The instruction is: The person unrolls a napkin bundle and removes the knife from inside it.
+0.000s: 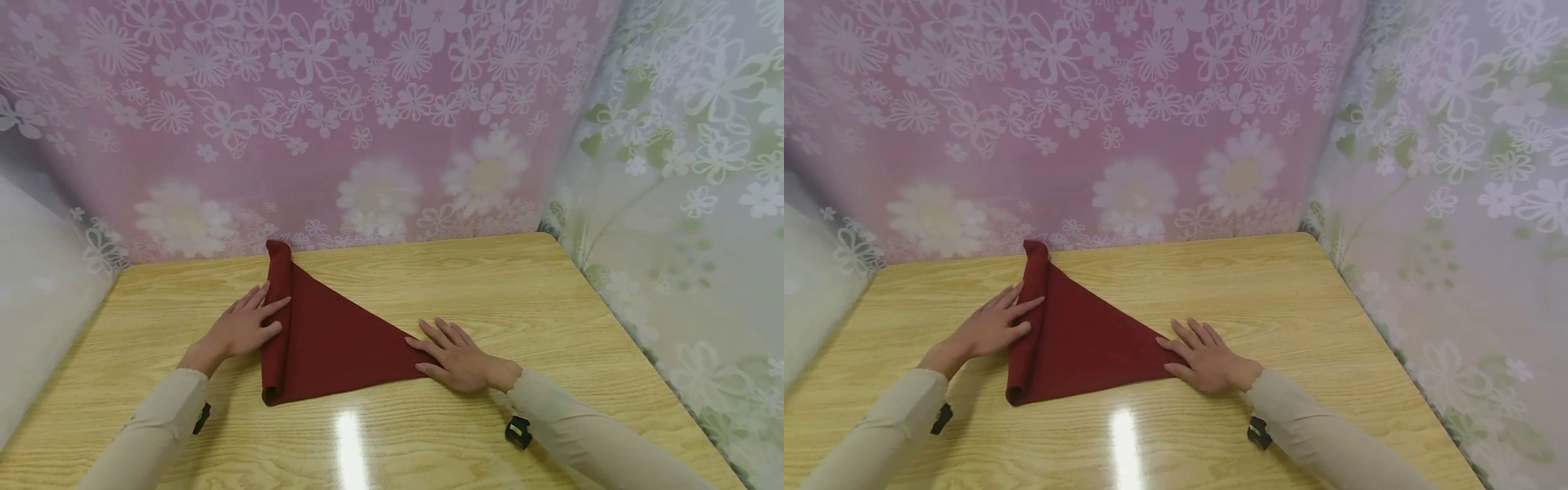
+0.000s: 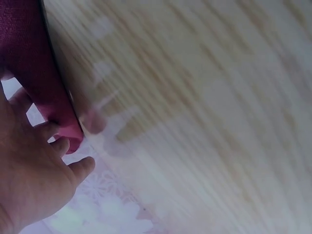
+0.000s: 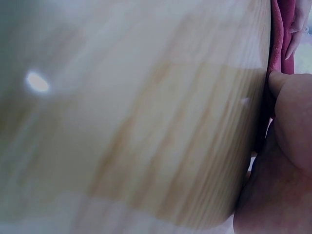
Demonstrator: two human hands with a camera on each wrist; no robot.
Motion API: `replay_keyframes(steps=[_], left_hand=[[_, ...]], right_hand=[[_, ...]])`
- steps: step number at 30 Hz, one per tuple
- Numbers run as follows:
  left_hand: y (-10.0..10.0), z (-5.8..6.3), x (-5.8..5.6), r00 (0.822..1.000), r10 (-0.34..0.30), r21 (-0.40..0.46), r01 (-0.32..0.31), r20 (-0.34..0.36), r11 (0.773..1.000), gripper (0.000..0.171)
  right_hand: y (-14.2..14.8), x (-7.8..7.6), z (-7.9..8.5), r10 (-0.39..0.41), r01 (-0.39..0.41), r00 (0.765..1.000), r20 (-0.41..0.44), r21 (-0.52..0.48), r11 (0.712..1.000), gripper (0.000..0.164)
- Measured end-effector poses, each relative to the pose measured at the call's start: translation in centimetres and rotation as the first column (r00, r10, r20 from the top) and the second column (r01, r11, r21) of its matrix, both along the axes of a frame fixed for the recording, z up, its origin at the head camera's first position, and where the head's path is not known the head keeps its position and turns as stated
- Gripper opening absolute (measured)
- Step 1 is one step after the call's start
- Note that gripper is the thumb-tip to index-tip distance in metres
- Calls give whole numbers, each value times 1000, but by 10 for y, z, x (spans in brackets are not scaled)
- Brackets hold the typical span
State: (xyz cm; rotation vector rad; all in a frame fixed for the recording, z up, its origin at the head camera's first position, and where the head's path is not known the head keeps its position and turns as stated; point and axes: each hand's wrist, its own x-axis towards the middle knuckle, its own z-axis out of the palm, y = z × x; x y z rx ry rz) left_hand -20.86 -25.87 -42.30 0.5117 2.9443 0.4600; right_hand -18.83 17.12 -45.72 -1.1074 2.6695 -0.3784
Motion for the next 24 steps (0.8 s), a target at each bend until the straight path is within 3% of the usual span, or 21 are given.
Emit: replay_keyframes(steps=[8, 13, 18, 24], left_hand=[[20, 0, -4, 994, -36, -79, 28, -99, 996, 58], [30, 0, -3, 994, -49, -128, 37, -94, 991, 61], [28, 0, 0, 998, -13, -175, 2, -63, 984, 60], [24, -5, -2, 1000, 2, -143, -5, -27, 990, 61]], right_hand=[[-1, 4, 7, 0, 0, 1000, 27, -5, 1000, 54], [-1, 2, 2, 4, -4, 1000, 2, 16, 1000, 55], [-3, 3, 5, 18, -17, 999, -40, 19, 1000, 54], [-3, 5, 11, 8, 2, 996, -90, 110, 994, 55]])
